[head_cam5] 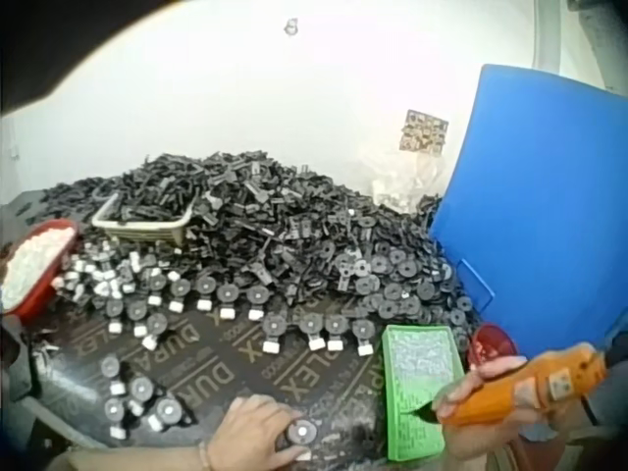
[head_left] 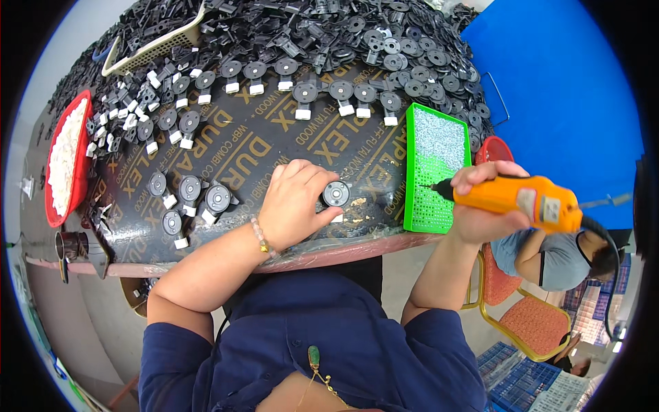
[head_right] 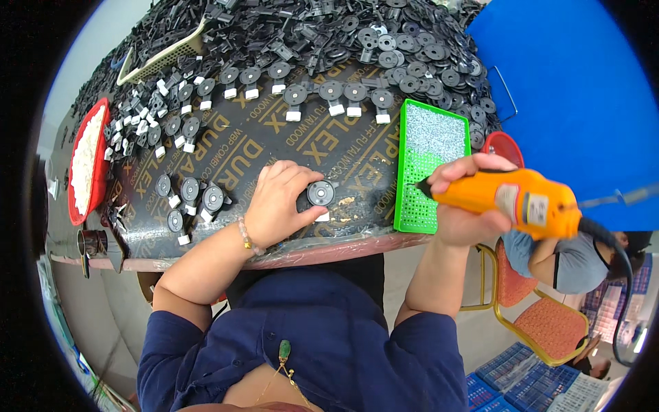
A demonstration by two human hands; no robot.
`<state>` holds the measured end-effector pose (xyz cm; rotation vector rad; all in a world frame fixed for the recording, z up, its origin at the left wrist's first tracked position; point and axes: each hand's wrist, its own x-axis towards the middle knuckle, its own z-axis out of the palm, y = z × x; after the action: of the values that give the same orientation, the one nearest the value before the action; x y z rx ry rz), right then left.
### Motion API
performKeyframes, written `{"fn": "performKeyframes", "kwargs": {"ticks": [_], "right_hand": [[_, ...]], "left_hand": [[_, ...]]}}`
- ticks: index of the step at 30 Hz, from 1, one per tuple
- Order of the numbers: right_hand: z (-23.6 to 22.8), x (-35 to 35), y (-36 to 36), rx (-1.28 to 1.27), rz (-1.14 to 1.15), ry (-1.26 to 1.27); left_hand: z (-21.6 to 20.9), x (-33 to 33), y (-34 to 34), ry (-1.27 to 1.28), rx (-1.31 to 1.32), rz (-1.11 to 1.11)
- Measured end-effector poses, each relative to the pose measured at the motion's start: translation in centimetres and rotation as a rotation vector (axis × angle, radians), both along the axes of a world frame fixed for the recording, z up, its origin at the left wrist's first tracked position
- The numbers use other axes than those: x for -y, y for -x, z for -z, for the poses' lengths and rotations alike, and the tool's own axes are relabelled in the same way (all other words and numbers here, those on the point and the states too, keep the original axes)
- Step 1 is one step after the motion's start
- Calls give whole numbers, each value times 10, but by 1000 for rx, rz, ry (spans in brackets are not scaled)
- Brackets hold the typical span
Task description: Assembling small electronic speakers by connecting wires using a handheld electric tool at a factory workbench.
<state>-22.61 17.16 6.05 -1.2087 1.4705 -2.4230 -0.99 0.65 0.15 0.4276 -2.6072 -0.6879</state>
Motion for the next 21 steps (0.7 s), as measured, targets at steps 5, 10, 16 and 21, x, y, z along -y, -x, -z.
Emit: {"fn": "performKeyframes", "kwargs": {"ticks": [5,10,16,21], "right_hand": [[1,43,-53,11,-393,169],[13,69,-73,58,-470,36],[20,76,-77,115,-446,-93],[19,78,-79,137,-440,-79]], "left_hand": [[3,1,0,-21,-13,13],[1,1,0,-34,-26,14],[5,1,-2,-56,-46,26],[6,1,-1,-42,-66,11]]}}
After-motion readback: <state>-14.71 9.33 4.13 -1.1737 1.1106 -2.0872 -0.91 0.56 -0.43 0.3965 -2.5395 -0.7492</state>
